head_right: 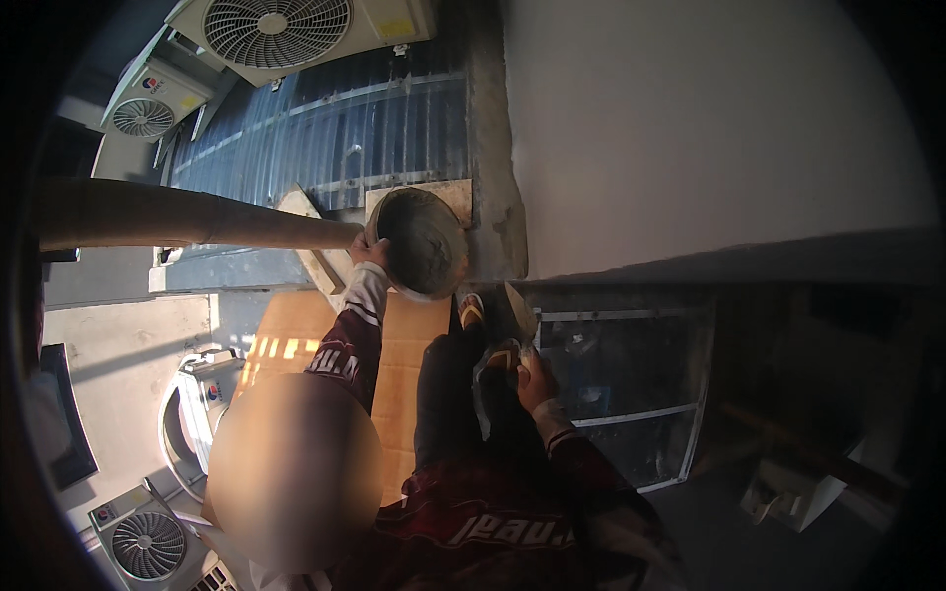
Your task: The person applies cement to a wall using a trowel and a bucket. They repeatedly scoop cement from the bucket and spread it along the wall surface, smoothing it with the trowel.
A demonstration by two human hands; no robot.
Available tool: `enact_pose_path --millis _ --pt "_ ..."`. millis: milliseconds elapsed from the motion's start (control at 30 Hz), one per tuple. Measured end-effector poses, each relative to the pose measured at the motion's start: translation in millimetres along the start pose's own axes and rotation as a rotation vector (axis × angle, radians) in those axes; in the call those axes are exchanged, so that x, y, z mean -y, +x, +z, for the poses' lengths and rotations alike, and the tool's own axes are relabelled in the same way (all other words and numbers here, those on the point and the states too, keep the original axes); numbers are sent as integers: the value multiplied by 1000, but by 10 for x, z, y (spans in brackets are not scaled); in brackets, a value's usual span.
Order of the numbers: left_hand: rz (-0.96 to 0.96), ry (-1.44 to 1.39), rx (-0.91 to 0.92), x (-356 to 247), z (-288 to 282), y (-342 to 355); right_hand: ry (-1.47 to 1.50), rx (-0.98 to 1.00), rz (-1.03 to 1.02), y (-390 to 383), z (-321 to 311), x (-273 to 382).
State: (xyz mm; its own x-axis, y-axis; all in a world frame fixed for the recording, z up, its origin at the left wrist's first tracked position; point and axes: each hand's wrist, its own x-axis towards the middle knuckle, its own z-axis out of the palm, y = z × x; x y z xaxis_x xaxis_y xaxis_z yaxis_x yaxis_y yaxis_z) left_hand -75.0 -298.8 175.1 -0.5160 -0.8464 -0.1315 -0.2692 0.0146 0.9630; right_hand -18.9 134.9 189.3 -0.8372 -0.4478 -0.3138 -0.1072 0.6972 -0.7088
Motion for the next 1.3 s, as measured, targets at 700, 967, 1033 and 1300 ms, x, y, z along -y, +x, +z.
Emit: enact_pose_path --millis 700,967,1033,1300 --pt "176 67 288 -2142 -165 232 -236 103 -130 1574 -1001 2580" --pt "219 -81 444 -1527 156 798 481 650 199 2255 -108 2668" --pt "205 -89 496 -1489 254 952 395 248 -159 2348 101 2468" --pt "130 -128 462 -680 476 1422 -457 110 -87 2906 206 2238"
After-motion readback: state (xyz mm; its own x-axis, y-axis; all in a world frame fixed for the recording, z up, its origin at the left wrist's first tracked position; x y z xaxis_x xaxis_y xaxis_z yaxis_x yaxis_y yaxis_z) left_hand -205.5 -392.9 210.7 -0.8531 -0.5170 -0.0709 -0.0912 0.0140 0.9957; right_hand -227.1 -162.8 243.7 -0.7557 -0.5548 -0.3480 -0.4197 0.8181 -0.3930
